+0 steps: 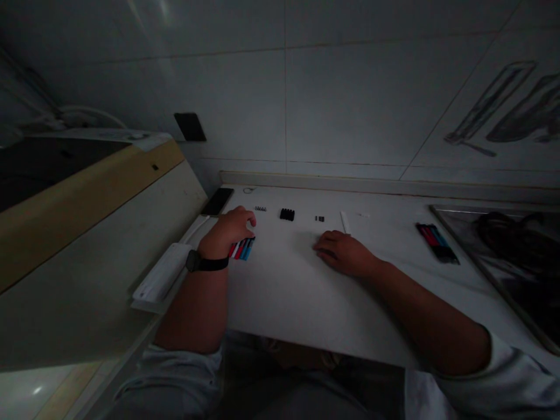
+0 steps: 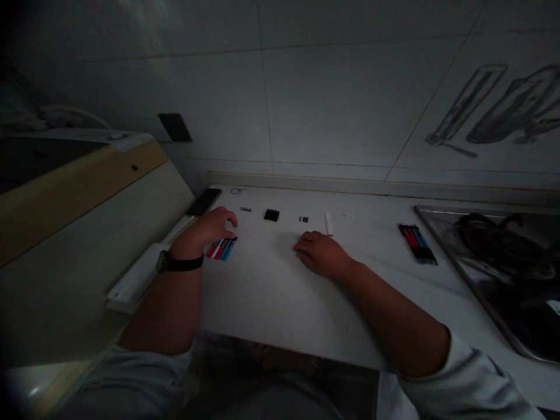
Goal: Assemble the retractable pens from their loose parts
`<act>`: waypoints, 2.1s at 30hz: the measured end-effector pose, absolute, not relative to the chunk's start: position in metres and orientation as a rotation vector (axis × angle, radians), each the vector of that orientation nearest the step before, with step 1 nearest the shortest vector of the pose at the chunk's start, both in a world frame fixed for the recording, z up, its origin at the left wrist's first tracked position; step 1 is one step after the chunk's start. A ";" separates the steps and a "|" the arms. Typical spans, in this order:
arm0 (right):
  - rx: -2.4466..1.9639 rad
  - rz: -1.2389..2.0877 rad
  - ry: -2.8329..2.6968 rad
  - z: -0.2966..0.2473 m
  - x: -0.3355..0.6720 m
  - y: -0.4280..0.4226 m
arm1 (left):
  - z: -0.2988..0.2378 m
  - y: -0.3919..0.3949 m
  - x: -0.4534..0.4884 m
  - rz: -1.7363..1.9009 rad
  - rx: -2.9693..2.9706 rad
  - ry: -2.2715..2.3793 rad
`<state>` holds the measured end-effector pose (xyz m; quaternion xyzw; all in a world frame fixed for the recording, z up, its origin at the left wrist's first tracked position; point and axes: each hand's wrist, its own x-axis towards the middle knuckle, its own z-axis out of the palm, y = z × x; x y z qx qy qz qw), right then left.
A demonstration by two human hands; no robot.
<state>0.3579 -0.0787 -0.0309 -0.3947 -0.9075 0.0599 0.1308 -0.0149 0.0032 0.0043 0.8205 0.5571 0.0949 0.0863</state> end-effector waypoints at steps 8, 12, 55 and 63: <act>-1.146 0.197 -2.618 -0.029 0.357 -0.080 | -0.005 0.002 0.001 0.152 2.422 1.774; -1.145 0.187 -2.620 -0.030 0.358 -0.080 | -0.004 0.000 0.017 0.350 2.506 1.744; -1.116 0.170 -2.232 -0.031 0.350 -0.080 | -0.013 -0.046 0.112 0.940 1.883 0.898; -1.130 0.233 -2.313 -0.031 0.348 -0.082 | -0.017 -0.040 0.114 1.019 1.584 0.839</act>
